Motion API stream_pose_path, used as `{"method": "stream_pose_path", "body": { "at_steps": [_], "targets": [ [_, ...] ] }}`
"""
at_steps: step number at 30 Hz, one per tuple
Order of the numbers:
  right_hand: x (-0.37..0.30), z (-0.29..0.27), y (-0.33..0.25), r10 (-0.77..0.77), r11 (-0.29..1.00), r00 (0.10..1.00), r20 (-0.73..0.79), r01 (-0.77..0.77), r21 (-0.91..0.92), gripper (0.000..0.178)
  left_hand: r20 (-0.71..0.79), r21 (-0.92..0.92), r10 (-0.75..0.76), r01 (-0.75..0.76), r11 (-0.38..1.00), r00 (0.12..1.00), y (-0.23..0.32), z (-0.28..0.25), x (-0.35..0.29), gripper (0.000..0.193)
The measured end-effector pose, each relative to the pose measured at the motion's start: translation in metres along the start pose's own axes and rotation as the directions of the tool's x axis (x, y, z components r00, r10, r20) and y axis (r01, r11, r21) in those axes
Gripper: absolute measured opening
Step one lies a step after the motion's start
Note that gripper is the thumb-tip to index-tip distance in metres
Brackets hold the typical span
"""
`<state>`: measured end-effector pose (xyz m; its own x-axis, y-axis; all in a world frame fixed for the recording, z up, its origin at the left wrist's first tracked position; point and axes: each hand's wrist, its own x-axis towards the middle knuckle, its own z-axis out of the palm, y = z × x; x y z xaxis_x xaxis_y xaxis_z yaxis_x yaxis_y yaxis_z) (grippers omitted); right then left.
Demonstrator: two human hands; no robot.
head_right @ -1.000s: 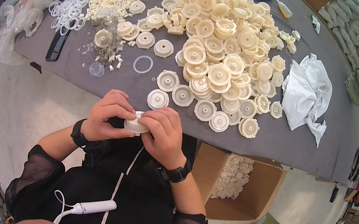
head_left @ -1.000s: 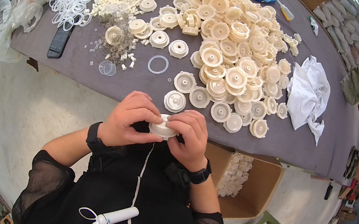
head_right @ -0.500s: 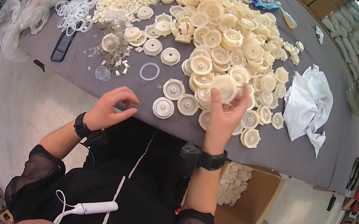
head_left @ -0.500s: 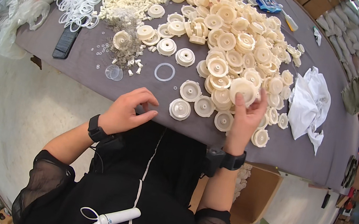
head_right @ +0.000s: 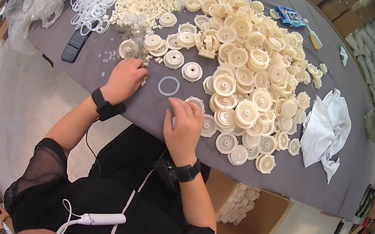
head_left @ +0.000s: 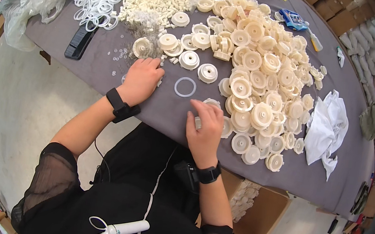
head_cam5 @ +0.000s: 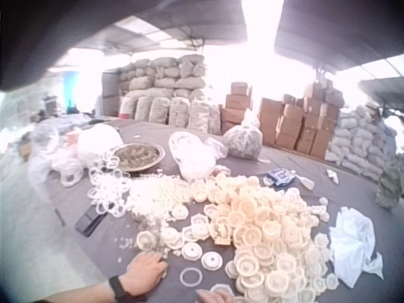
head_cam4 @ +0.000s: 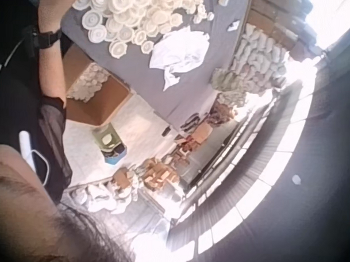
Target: Assembling small white plastic components by fitting rings and caps together on a workbench.
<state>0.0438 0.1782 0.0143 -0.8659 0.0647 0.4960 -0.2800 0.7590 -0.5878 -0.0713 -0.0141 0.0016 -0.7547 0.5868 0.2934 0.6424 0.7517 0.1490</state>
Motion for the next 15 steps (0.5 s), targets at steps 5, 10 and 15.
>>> {"method": "stream_pose_path", "body": {
  "at_steps": [5, 10, 15],
  "targets": [
    [0.002, 0.020, -0.009, 0.333, 0.861, 0.931, 0.148, -0.364, 0.355, 0.019, -0.199, -0.301, -0.013, -0.048, 0.953, 0.980, 0.022, -0.016, -0.010, 0.018],
    [0.002, 0.034, -0.003, 0.428, 0.662, 0.879, 0.212, -0.464, 0.589, 0.019, -0.159, -0.555, 0.069, -0.147, 0.818, 0.985, 0.049, -0.010, -0.017, 0.024],
    [0.004, 0.024, 0.001, 0.535, 0.668, 0.832, 0.151, -0.525, 0.528, 0.016, -0.221, -0.435, 0.039, -0.135, 0.890, 0.974, 0.031, -0.004, -0.009, 0.027]
  ]
}}
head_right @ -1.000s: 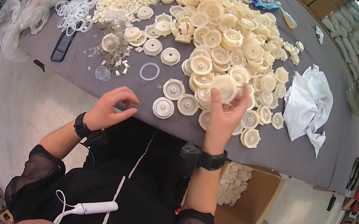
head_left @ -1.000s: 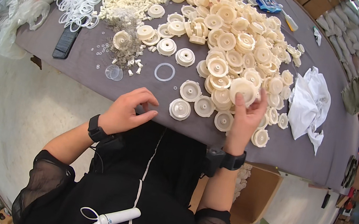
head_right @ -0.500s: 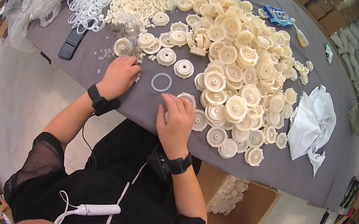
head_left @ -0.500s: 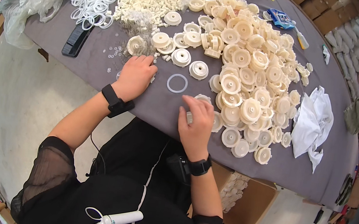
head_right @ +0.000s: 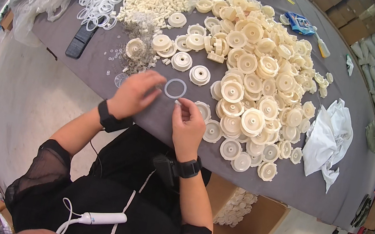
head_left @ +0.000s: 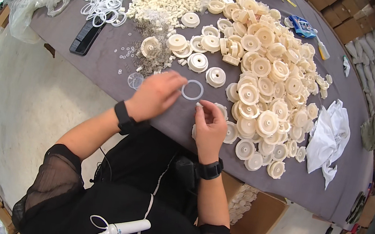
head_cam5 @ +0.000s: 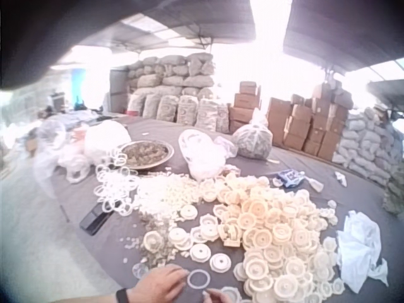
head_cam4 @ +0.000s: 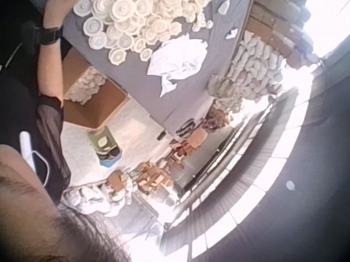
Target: Assembling small white plastic components by fitting rings and caps together on a workbench.
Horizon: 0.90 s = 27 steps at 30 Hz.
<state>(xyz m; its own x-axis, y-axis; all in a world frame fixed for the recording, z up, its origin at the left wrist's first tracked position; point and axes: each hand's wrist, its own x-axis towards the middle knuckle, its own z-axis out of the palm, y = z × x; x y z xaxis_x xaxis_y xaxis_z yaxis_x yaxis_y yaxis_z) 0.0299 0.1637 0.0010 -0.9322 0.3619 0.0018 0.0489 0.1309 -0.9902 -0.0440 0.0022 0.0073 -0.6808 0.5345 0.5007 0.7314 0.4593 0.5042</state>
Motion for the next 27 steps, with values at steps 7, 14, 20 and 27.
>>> {"method": "stream_pose_path", "body": {
  "at_steps": [7, 14, 20, 27],
  "targets": [
    [-0.015, -0.012, 0.011, -0.088, 0.993, 0.996, 0.033, 0.085, 0.087, 0.016, -0.092, 0.268, -0.405, 0.415, 0.870, 0.910, -0.064, -0.067, -0.030, 0.018],
    [-0.027, -0.010, 0.004, 0.025, 0.908, 0.978, 0.205, -0.109, 0.405, 0.016, -0.064, 0.403, -0.363, 0.356, 0.843, 0.930, -0.062, -0.071, -0.036, 0.011],
    [-0.037, -0.010, -0.002, 0.072, 0.834, 0.943, 0.324, -0.235, 0.500, 0.017, 0.141, -0.387, -0.229, 0.267, 0.883, 0.963, 0.025, -0.034, -0.027, 0.022],
    [-0.040, -0.031, -0.001, 0.142, 0.814, 0.919, 0.368, -0.320, 0.485, 0.018, 0.169, -0.450, -0.111, 0.177, 0.876, 0.979, 0.057, -0.015, -0.021, 0.019]
  ]
}}
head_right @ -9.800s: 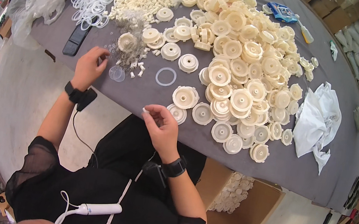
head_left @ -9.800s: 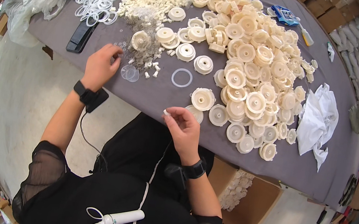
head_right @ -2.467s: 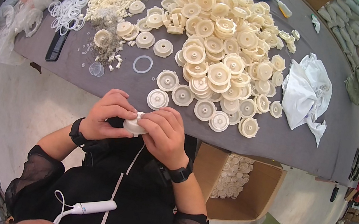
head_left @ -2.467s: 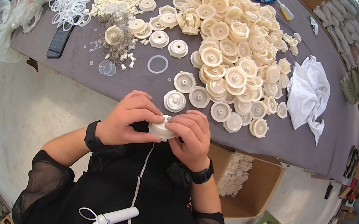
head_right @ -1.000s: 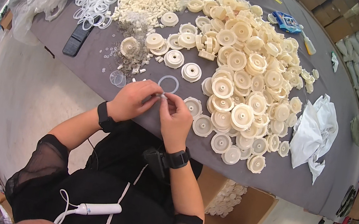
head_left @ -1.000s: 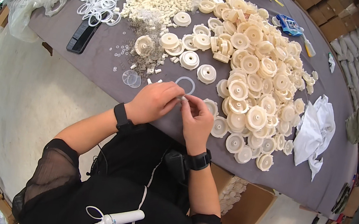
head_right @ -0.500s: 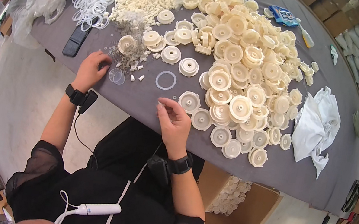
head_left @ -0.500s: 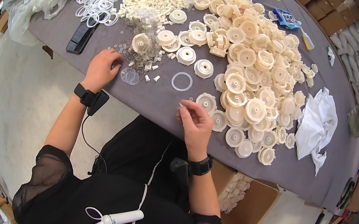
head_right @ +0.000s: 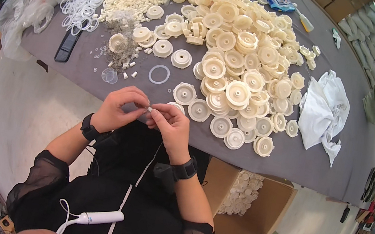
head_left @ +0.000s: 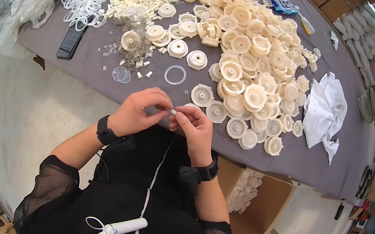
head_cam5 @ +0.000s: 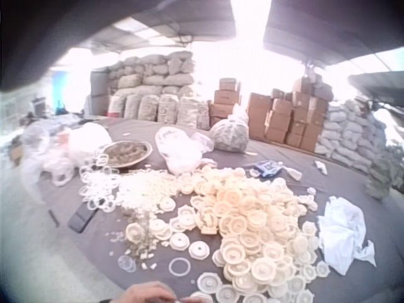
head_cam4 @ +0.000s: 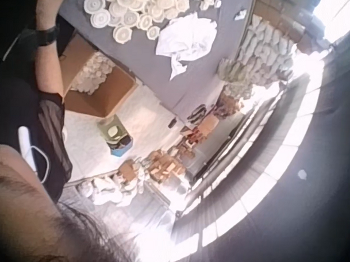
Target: Assembling small white plastic components by fitting rings and caps together on a workbench.
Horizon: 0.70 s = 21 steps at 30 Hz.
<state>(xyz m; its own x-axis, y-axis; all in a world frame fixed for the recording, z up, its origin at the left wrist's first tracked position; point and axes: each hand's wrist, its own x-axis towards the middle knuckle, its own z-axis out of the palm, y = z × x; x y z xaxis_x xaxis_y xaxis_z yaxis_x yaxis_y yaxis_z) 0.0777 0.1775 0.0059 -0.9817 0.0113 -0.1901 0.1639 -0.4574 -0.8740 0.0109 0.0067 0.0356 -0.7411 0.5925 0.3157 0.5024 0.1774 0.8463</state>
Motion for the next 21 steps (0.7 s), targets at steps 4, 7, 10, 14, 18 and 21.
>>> {"method": "stream_pose_path", "body": {
  "at_steps": [4, 7, 10, 14, 18, 21],
  "targets": [
    [-0.008, -0.004, -0.004, -0.011, 0.998, 0.999, -0.054, 0.014, 0.056, 0.018, 0.004, -0.014, 0.011, -0.011, 1.000, 1.000, 0.000, 0.015, 0.000, 0.018],
    [-0.012, -0.015, -0.005, -0.030, 0.997, 0.997, -0.073, 0.035, 0.065, 0.017, 0.106, -0.285, -0.221, 0.243, 0.927, 0.969, -0.008, 0.031, 0.004, 0.021],
    [-0.017, -0.026, -0.007, -0.087, 0.996, 0.983, -0.164, 0.088, 0.001, 0.016, 0.122, -0.387, -0.214, 0.245, 0.889, 0.969, -0.006, 0.043, 0.016, 0.024],
    [-0.021, -0.045, -0.002, -0.122, 0.965, 0.991, -0.056, 0.132, 0.226, 0.018, 0.121, -0.338, -0.061, 0.098, 0.936, 0.991, 0.005, 0.049, 0.030, 0.024],
    [-0.020, -0.049, -0.004, -0.151, 0.981, 0.979, -0.134, 0.166, 0.104, 0.020, 0.226, -0.248, -0.079, 0.135, 0.959, 0.971, -0.004, 0.049, 0.047, 0.030],
    [-0.018, -0.050, -0.001, -0.221, 0.972, 0.947, -0.234, 0.234, 0.028, 0.021, 0.145, 0.157, 0.029, -0.051, 0.986, 0.989, -0.027, 0.042, 0.081, 0.042]
  ]
}}
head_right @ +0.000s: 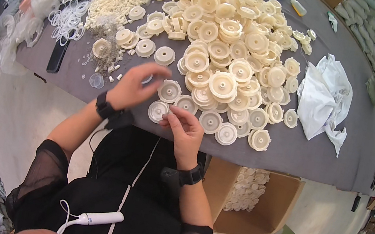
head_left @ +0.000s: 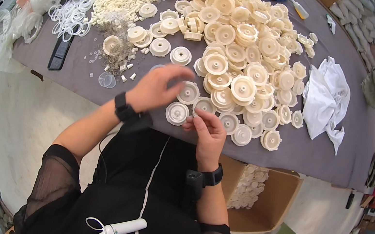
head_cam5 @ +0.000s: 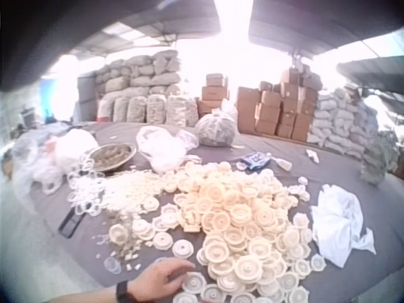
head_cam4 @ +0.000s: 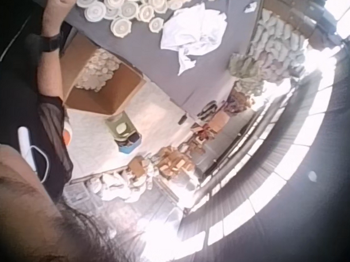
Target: Assembling small white plastic components by fitting rings and caps together on a workbench.
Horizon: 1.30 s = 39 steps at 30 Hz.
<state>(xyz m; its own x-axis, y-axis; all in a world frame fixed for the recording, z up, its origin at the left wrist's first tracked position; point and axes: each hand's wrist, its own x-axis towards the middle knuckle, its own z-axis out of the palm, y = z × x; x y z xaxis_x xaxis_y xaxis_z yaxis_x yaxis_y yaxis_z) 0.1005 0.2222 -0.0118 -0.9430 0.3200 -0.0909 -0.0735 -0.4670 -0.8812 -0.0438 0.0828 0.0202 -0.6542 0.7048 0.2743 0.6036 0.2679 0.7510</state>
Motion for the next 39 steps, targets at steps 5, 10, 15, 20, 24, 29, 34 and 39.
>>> {"method": "stream_pose_path", "body": {
  "at_steps": [5, 10, 15, 20, 24, 29, 34, 39],
  "targets": [
    [0.002, 0.007, -0.001, -0.043, 0.994, 0.998, 0.050, 0.037, 0.105, 0.022, -0.068, 0.487, 0.139, -0.089, 0.869, 0.988, -0.054, -0.008, 0.033, 0.046],
    [0.004, 0.004, -0.004, -0.108, 0.987, 0.994, 0.033, 0.104, 0.120, 0.023, -0.127, 0.361, 0.042, 0.007, 0.932, 0.991, -0.013, -0.012, 0.025, 0.047],
    [0.003, 0.018, -0.011, -0.165, 0.980, 0.975, 0.150, 0.145, 0.139, 0.025, 0.286, -0.754, -0.316, 0.416, 0.508, 0.905, 0.021, -0.017, -0.018, 0.036],
    [0.000, 0.029, -0.015, -0.067, 0.996, 0.981, 0.182, 0.055, 0.069, 0.024, 0.121, -0.703, -0.312, 0.304, 0.643, 0.942, 0.043, -0.017, -0.043, 0.029],
    [-0.007, 0.036, -0.016, -0.073, 0.997, 0.984, 0.160, 0.076, -0.014, 0.023, 0.122, -0.681, -0.321, 0.314, 0.662, 0.939, 0.047, -0.017, -0.051, 0.030],
    [-0.012, 0.038, -0.019, -0.040, 0.999, 0.992, 0.121, 0.044, -0.030, 0.022, 0.082, -0.690, -0.321, 0.286, 0.665, 0.943, 0.051, -0.017, -0.056, 0.030],
    [-0.017, 0.035, -0.018, -0.102, 0.974, 0.990, 0.094, 0.119, -0.192, 0.020, 0.049, -0.676, -0.299, 0.252, 0.693, 0.953, 0.052, -0.015, -0.062, 0.029],
    [-0.017, 0.038, -0.017, -0.167, 0.933, 0.982, 0.092, 0.187, -0.307, 0.012, 0.113, -0.757, -0.381, 0.328, 0.566, 0.917, 0.054, -0.014, -0.063, 0.027]
  ]
}}
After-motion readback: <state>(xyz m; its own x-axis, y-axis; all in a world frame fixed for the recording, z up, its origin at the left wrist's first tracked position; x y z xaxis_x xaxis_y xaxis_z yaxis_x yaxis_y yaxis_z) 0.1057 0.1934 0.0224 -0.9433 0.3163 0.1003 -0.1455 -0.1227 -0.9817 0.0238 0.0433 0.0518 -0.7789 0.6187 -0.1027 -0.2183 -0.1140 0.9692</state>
